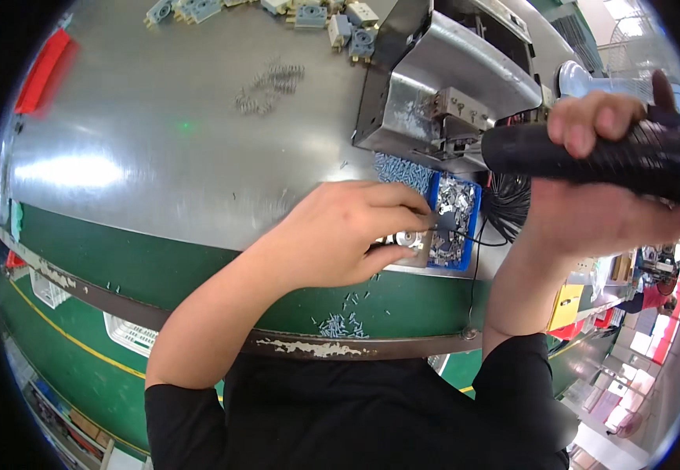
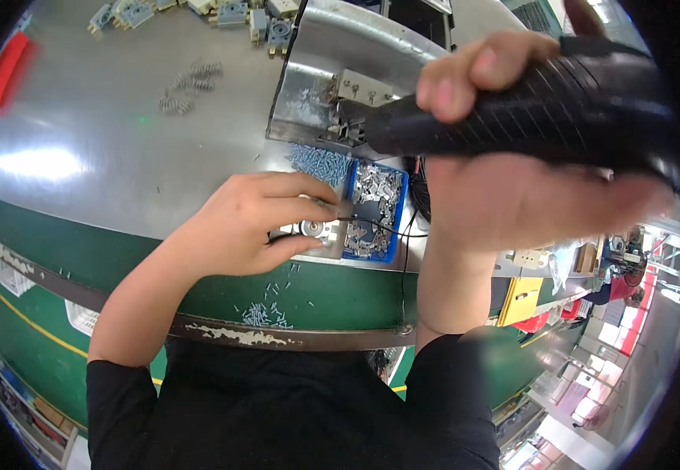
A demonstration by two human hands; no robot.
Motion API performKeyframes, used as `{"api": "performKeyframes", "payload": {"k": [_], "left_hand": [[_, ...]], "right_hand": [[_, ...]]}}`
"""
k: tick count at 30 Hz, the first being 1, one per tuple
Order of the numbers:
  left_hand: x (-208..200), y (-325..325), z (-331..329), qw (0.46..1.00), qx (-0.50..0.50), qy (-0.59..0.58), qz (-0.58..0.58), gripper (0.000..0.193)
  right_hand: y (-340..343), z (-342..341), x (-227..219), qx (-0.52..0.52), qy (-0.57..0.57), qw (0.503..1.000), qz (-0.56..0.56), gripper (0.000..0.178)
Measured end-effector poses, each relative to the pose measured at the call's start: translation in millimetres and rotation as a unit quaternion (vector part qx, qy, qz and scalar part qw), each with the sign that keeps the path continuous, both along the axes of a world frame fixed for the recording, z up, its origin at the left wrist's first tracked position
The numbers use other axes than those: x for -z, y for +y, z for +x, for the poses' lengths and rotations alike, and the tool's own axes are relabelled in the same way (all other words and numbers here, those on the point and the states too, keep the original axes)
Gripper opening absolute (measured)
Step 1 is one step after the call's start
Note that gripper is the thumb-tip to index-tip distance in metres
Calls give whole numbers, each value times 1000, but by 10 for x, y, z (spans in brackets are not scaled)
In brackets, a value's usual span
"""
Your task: Assembling small electronic components using an electric screwdriver on an assembly line.
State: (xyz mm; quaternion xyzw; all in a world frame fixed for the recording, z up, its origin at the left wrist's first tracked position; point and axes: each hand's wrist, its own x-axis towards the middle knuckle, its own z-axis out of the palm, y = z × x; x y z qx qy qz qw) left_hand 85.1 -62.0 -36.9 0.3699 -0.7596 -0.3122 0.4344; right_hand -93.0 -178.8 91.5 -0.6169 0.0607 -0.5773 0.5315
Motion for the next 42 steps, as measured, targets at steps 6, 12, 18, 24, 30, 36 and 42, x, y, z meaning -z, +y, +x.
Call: {"api": "performKeyframes", "payload": {"k": [6,12,18,24,30,36,42], "left_hand": [[-40,8,14,1000,-1,7,13,30],[-23,-22,25,1000,10,2,25,30],[-32,-14,25,1000,4,-3,24,30],[-43,-6,16,1000,2,-6,24,31],[-48,13,20,1000,-5,3,18,31],[-52,17,17,1000,2,6,26,31],[-59,32,25,1000,-8,8,29,33]], "right_hand": [[-238,70,87,5,-21,1000,4,121],[-337,69,99,41,47,995,-80,117],[-317,97,93,36,36,997,-61,112],[-259,149,71,41,35,998,-40,110],[-162,228,30,162,108,978,73,110],[-102,226,17,153,97,979,89,112],[-29,135,100,-5,23,995,97,116]]}}
